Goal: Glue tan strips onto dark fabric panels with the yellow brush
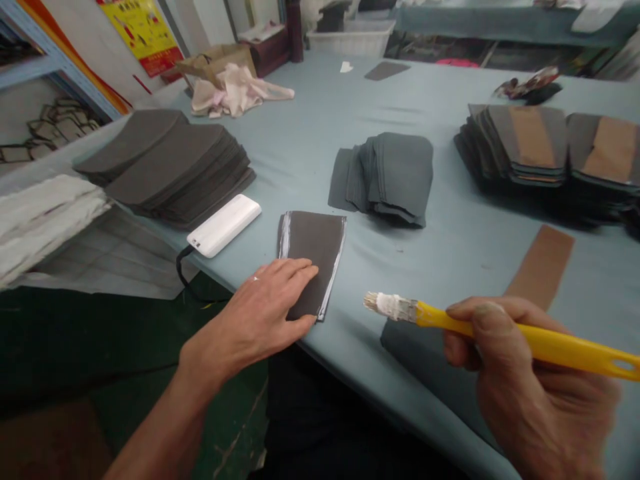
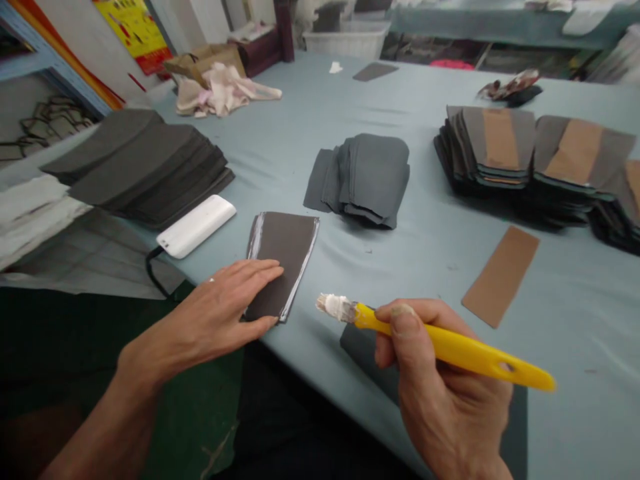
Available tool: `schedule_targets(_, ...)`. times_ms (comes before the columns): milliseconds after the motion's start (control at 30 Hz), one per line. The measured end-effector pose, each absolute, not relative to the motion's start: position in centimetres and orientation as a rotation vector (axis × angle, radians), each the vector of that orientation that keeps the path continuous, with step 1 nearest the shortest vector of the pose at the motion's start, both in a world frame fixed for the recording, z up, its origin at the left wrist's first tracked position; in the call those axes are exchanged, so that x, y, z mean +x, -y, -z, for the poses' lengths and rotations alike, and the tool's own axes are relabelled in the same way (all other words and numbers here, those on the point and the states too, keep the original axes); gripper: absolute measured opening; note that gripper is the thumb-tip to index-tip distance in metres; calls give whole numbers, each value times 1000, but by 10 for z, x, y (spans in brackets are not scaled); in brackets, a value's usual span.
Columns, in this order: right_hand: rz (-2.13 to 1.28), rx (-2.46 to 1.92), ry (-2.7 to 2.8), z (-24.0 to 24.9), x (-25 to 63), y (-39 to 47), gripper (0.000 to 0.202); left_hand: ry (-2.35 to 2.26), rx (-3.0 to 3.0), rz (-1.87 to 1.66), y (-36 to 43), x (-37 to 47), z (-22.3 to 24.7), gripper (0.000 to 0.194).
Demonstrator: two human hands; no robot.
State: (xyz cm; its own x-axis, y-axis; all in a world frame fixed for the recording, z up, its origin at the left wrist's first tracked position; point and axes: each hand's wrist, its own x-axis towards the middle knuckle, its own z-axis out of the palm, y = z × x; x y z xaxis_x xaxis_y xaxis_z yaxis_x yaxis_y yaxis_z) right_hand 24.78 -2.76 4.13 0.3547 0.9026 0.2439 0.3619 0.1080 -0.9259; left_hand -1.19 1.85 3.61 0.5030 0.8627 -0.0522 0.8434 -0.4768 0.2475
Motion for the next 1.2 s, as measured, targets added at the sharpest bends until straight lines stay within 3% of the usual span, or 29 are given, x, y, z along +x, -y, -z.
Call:
schedule_targets(433, -711, -1530, 1147, -41, 252, 50, 30, -1253, 2613, 285, -36, -16, -58, 54)
schedule_targets(800, -717, -1564, 1112, -34, 246, 47, 29, -1169, 2617, 194, -44, -27, -53, 51)
schedule_targets(1200, -741, -1661, 1110, -41, 238, 51, 28, -1194, 2631, 269, -37, -17, -50, 26)
